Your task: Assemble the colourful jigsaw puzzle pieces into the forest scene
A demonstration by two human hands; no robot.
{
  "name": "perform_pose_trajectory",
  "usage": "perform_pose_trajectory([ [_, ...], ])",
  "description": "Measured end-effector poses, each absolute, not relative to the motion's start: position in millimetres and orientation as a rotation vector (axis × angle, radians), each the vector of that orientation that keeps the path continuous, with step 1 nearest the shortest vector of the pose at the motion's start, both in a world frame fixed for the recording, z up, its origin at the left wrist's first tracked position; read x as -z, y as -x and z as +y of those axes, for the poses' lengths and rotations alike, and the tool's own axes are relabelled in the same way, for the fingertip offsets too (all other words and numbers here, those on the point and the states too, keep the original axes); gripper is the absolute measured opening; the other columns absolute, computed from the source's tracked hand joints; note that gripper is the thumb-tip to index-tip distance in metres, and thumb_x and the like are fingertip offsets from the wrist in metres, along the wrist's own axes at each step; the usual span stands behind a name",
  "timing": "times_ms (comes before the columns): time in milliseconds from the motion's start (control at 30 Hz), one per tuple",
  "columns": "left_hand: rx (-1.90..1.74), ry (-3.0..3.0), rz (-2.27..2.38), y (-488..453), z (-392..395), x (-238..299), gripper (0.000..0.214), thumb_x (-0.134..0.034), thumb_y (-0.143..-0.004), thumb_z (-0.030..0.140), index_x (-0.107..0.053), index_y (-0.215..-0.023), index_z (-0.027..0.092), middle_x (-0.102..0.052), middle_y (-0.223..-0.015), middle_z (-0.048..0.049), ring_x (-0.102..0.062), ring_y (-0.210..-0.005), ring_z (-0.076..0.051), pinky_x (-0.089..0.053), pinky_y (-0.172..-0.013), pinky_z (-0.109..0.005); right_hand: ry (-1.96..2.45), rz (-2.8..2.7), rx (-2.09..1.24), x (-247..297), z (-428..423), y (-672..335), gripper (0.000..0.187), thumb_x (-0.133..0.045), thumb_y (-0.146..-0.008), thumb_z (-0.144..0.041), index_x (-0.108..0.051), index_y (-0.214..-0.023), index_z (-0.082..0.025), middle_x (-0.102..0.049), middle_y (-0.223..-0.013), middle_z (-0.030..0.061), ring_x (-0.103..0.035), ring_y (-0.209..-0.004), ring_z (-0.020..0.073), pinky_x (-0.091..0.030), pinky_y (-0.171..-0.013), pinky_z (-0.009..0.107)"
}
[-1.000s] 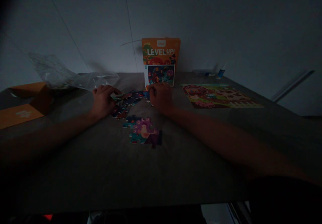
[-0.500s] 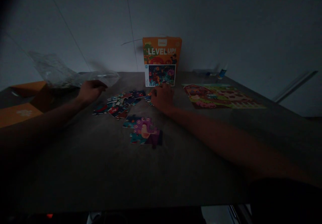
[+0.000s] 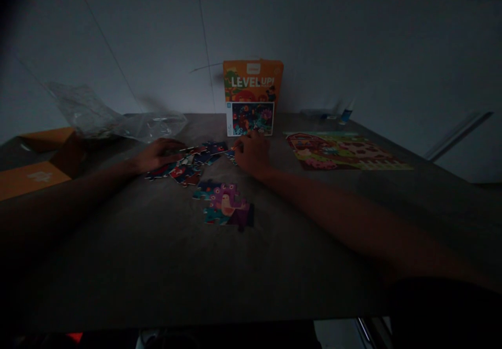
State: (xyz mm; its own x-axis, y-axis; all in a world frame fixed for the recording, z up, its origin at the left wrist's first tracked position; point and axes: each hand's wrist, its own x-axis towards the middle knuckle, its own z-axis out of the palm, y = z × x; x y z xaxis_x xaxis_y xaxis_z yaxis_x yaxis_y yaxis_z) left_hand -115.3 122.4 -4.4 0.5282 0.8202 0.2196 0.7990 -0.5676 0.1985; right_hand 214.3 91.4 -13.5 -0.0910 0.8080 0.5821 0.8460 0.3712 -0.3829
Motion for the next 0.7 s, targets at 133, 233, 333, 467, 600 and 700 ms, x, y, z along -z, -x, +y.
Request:
perform_pose_trajectory([
  [133,-0.49,-2.72,1.306,114.5,117.4,4.1,0.063,-0.043,-0.095,0.065,-0.071,-0.125,0.018,-0.067,-0.132,-0.0124,-0.061,-0.119,-0.03,-0.044,-0.111,-0.043,1.401,-1.904,0.086,14.8,93.4,-214.3,0.019,-0.059,-0.088,-0.017,-0.078,-0.092,-0.021,-0.068,-0.107,0.0109,-0.061,-0.107,0.0276,-0.047,-0.096,0.044],
  [233,-0.506,-2.723,1.315,114.7,115.2,3.9,0.063,-0.049,-0.092,0.063,-0.068,-0.132,0.017,-0.065,-0.13,-0.0143,-0.06,-0.118,-0.032,-0.046,-0.107,-0.048,1.381,-1.902,0.091,16.7,95.1,-214.8,0.02,-0.059,-0.087,-0.016,-0.077,-0.091,-0.021,-0.068,-0.105,0.0107,-0.061,-0.105,0.0275,-0.047,-0.095,0.044],
  [333,-0.535,-2.663,1.374,116.5,115.3,4.0,0.068,-0.056,-0.088,0.055,-0.059,-0.143,0.014,-0.064,-0.124,-0.0151,-0.06,-0.114,-0.033,-0.048,-0.104,-0.049,1.368,-1.897,0.091,17.4,95.6,-214.8,0.02,-0.059,-0.086,-0.016,-0.077,-0.091,-0.021,-0.068,-0.105,0.0104,-0.06,-0.106,0.0277,-0.047,-0.095,0.044],
  [467,-0.56,-2.593,1.364,120.6,116.7,4.6,0.07,-0.06,-0.084,0.044,-0.054,-0.147,0.014,-0.064,-0.119,-0.0132,-0.06,-0.109,-0.031,-0.048,-0.1,-0.047,1.367,-1.901,0.085,16.2,95.1,-214.4,0.02,-0.058,-0.086,-0.015,-0.077,-0.09,-0.021,-0.068,-0.105,0.0102,-0.06,-0.106,0.0271,-0.046,-0.097,0.043],
  [600,-0.584,-2.522,1.328,123.6,116.7,3.7,0.074,-0.06,-0.082,0.043,-0.05,-0.149,0.013,-0.065,-0.119,-0.014,-0.061,-0.106,-0.029,-0.05,-0.095,-0.044,1.368,-1.921,0.068,14.3,94.3,-214.6,0.021,-0.057,-0.086,-0.014,-0.077,-0.091,-0.02,-0.068,-0.105,0.0107,-0.061,-0.107,0.0266,-0.045,-0.097,0.042],
  [700,-0.615,-2.455,1.337,123.1,116.3,2.2,0.073,-0.062,-0.081,0.047,-0.052,-0.148,0.018,-0.068,-0.117,-0.0115,-0.064,-0.1,-0.027,-0.052,-0.092,-0.042,1.377,-1.928,0.066,12.9,93.2,-214.8,0.022,-0.057,-0.086,-0.015,-0.077,-0.092,-0.02,-0.069,-0.107,0.0109,-0.061,-0.108,0.0264,-0.046,-0.097,0.041],
])
